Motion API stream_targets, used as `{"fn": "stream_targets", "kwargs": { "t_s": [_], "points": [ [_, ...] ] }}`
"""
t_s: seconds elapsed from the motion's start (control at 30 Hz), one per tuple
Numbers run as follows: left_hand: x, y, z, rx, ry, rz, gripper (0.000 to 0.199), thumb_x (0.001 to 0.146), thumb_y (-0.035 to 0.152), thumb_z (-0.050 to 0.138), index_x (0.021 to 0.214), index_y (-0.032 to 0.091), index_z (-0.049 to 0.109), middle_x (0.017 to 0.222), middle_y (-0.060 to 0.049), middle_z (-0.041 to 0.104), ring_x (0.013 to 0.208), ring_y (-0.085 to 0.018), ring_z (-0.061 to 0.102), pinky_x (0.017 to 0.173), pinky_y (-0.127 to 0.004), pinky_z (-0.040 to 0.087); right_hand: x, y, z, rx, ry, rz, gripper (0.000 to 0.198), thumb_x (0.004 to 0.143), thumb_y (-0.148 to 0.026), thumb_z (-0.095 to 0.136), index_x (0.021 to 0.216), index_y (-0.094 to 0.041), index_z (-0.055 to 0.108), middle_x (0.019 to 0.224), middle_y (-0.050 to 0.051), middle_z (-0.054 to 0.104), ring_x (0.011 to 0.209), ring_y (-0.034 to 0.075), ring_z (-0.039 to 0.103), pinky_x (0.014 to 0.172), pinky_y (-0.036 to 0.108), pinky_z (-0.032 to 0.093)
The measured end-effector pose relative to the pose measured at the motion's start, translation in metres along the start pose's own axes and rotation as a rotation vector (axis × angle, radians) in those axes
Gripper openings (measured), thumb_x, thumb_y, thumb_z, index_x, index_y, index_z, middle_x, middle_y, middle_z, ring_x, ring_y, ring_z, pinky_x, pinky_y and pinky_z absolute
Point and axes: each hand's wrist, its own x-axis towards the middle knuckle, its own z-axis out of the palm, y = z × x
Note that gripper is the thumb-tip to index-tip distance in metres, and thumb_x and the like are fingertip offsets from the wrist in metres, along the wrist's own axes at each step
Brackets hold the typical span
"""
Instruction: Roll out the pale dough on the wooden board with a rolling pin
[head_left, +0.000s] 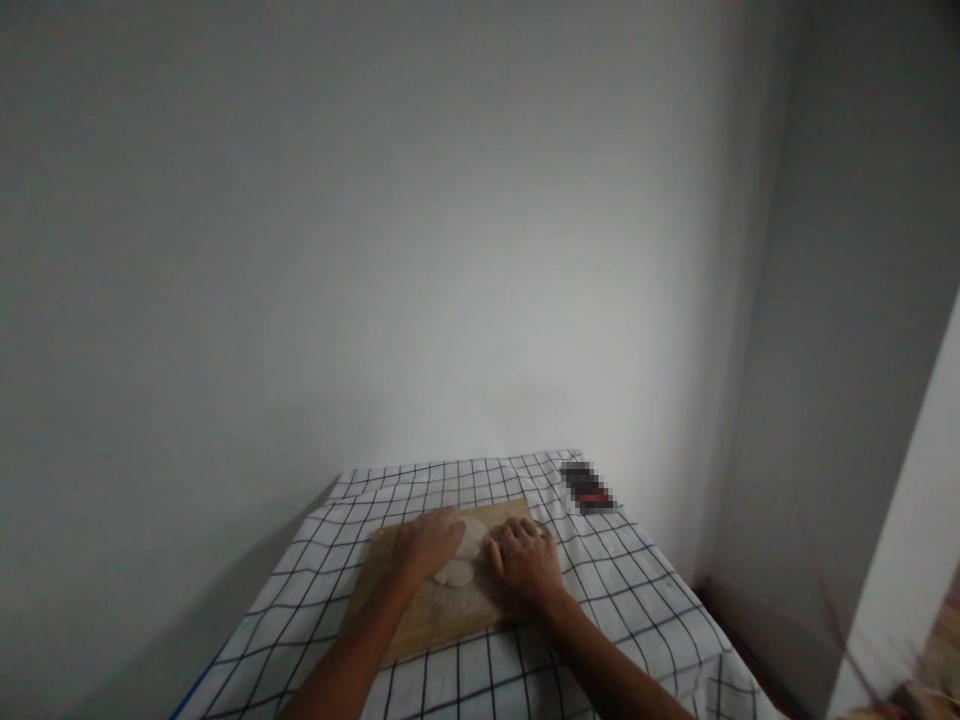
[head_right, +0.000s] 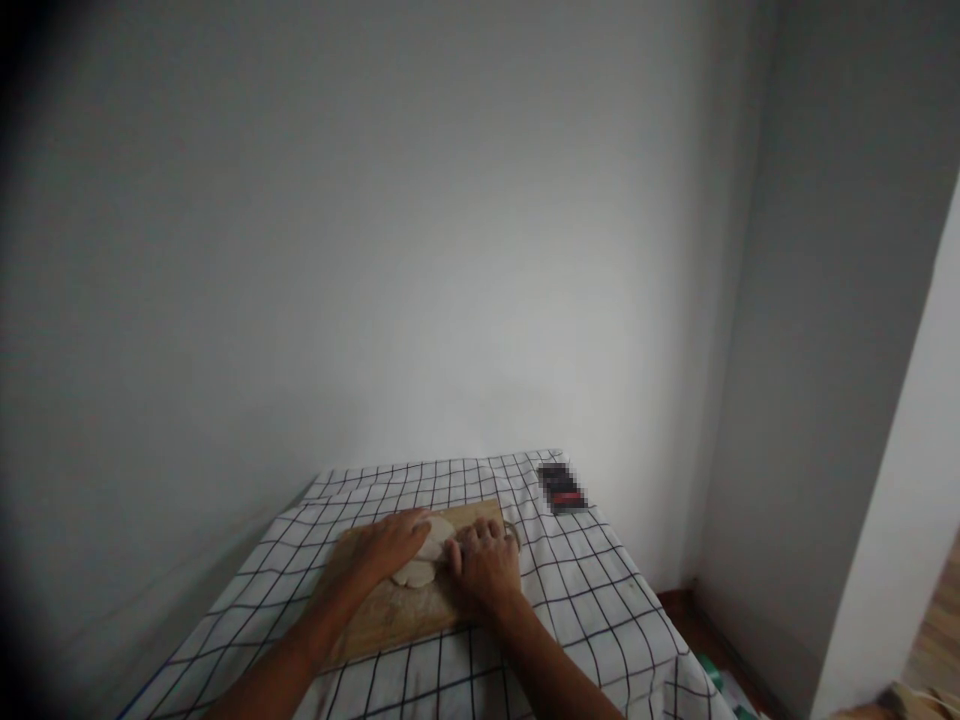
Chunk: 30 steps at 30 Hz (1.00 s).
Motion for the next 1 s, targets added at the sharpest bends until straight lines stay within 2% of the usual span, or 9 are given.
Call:
{"fn": "stream_targets", "kwargs": {
  "t_s": [0.1, 0.3, 0.53, 0.87, 1.0],
  "points": [
    [0.002, -0.002, 0.002, 0.017, 0.026, 0.022, 0.040, 0.099, 0.031, 0.039, 0.129, 0.022, 0.064, 0.134, -0.008, 0.067, 0.122, -0.025, 0.061, 0.105, -0.038, 0.044, 0.007, 0.002, 0.000, 0.002, -0.021, -0.014, 0.047, 0.105, -0.052, 0.031, 0.110, -0.023, 0.068, 0.123, 0.011, 0.067, 0.118, 0.028, 0.058, 0.095, 0.042, 0.046],
    [0.004, -0.005, 0.009, -0.001, 0.070, -0.007, 0.038, 0.099, 0.035, 0.041, 0.126, 0.023, 0.065, 0.128, -0.008, 0.070, 0.116, -0.026, 0.064, 0.103, -0.038, 0.045, 0.031, 0.009, 0.004, -0.018, -0.033, -0.027, 0.047, 0.106, -0.047, 0.029, 0.105, -0.022, 0.069, 0.113, 0.010, 0.070, 0.111, 0.026, 0.062, 0.086, 0.040, 0.050],
    [0.005, -0.003, 0.009, 0.011, 0.054, 0.013, 0.036, 0.100, 0.036, 0.040, 0.119, 0.023, 0.068, 0.123, -0.009, 0.071, 0.117, -0.025, 0.063, 0.105, -0.035, 0.043, 0.048, 0.013, 0.003, -0.034, -0.095, -0.030, 0.042, 0.106, -0.042, 0.032, 0.108, -0.020, 0.067, 0.113, 0.012, 0.070, 0.112, 0.026, 0.061, 0.088, 0.040, 0.051],
    [0.003, -0.001, 0.003, -0.013, 0.040, -0.005, 0.042, 0.101, 0.038, 0.036, 0.125, 0.022, 0.066, 0.125, -0.009, 0.071, 0.113, -0.027, 0.065, 0.099, -0.038, 0.046, 0.066, 0.017, 0.007, -0.038, -0.190, -0.007, 0.041, 0.105, -0.041, 0.031, 0.111, -0.021, 0.067, 0.117, 0.012, 0.069, 0.115, 0.026, 0.060, 0.088, 0.042, 0.051],
    [0.003, -0.002, 0.004, 0.005, 0.045, -0.007, 0.040, 0.100, 0.038, 0.039, 0.124, 0.022, 0.066, 0.126, -0.010, 0.070, 0.116, -0.027, 0.064, 0.102, -0.039, 0.044, 0.062, 0.016, 0.006, -0.043, -0.178, -0.017, 0.040, 0.105, -0.039, 0.031, 0.110, -0.021, 0.067, 0.117, 0.012, 0.069, 0.115, 0.026, 0.060, 0.088, 0.042, 0.050]
  ]
}}
